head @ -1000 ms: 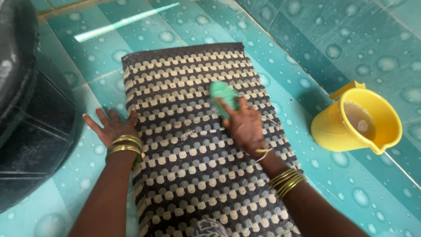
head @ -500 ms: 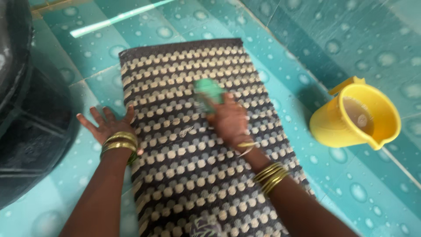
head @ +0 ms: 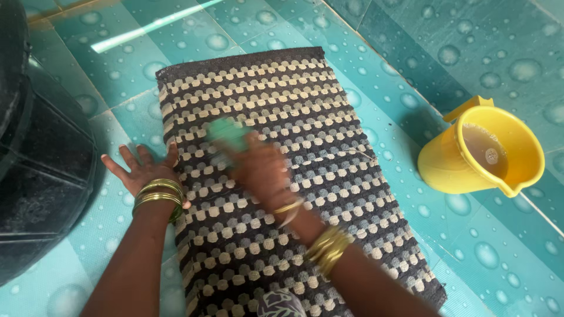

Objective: The person scrubs a black and white patterned mat by hand using a green brush, periodically dipping the brush into a yellow bucket of water.

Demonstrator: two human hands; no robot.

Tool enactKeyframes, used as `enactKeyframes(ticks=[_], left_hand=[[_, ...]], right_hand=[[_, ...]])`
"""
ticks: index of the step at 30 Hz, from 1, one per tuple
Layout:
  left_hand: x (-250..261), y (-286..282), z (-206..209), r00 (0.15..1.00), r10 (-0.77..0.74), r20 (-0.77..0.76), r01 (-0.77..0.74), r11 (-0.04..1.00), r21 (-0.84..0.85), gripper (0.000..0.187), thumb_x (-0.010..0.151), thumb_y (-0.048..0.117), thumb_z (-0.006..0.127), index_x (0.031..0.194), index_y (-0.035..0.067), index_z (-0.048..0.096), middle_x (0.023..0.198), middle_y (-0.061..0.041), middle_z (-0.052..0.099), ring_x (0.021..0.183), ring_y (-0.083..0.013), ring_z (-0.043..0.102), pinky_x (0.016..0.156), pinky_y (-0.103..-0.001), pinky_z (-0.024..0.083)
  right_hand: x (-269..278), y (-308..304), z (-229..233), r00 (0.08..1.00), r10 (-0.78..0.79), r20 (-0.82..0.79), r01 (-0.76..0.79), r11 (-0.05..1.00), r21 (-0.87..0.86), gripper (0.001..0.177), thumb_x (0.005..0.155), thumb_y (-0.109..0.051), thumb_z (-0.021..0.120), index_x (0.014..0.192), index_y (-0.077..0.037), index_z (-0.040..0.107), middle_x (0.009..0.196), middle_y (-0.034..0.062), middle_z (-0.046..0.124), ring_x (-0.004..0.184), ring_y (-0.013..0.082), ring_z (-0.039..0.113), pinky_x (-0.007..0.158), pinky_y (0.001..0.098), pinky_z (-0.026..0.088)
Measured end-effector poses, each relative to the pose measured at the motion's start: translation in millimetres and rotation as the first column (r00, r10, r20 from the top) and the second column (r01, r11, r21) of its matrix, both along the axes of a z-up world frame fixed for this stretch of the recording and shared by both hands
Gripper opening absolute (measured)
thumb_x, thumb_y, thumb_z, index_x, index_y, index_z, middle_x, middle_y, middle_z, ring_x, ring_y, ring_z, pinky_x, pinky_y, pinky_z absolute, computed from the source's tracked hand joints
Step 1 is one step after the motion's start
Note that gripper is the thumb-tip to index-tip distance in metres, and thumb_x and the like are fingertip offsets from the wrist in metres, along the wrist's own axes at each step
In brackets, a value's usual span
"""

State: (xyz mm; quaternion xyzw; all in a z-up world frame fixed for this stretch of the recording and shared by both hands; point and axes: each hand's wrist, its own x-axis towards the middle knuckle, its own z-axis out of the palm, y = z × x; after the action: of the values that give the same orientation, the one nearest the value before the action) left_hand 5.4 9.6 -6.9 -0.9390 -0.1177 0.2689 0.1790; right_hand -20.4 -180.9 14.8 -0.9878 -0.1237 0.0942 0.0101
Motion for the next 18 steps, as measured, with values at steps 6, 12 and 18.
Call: enactKeyframes(ticks=[6,12,18], left_hand=[[-2.7,-4.0,-1.3,0.995,-0.058,0.081,0.055,0.998,0.042,0.145,0.04,0.059,0.101,0.156,0.048,0.015,0.166,-0.015,0.009,0.149,-0.0459,-0.003,0.1,-0.075,-0.013],[-1.4,-1.9,-7.8,0.989,-0.104,0.103,0.092,0.989,0.111,0.132,0.051,0.05,0.097,0.155,0.051,0.016,0.164,-0.016,0.013,0.147,-0.0457,0.0,0.099,-0.075,-0.014],[-2.9,1.0,-4.4,0.997,-0.04,0.062,0.039,0.999,0.015,0.144,0.042,0.059,0.1,0.156,0.052,0.011,0.166,-0.015,0.009,0.149,-0.0451,-0.003,0.102,-0.073,-0.014]], right_hand=[[44.8,-97.7,16.7,0.932,-0.361,0.036,0.362,0.928,-0.085,0.066,0.095,-0.035,0.06,0.153,-0.04,0.029,0.138,0.0266,0.04,0.078,0.0309,0.062,0.055,0.0337,0.056],[-0.2,26.4,-4.1,0.992,-0.071,0.1,0.067,0.997,0.039,0.064,0.094,-0.047,0.058,0.143,-0.014,0.035,0.117,0.0201,0.059,0.086,0.0291,0.068,0.073,0.0412,0.059],[20.2,-65.0,-11.4,0.967,-0.251,0.044,0.252,0.967,-0.03,0.067,0.103,-0.016,0.048,0.157,-0.042,0.02,0.127,0.0341,0.05,0.068,0.0254,0.07,0.046,0.0348,0.066]])
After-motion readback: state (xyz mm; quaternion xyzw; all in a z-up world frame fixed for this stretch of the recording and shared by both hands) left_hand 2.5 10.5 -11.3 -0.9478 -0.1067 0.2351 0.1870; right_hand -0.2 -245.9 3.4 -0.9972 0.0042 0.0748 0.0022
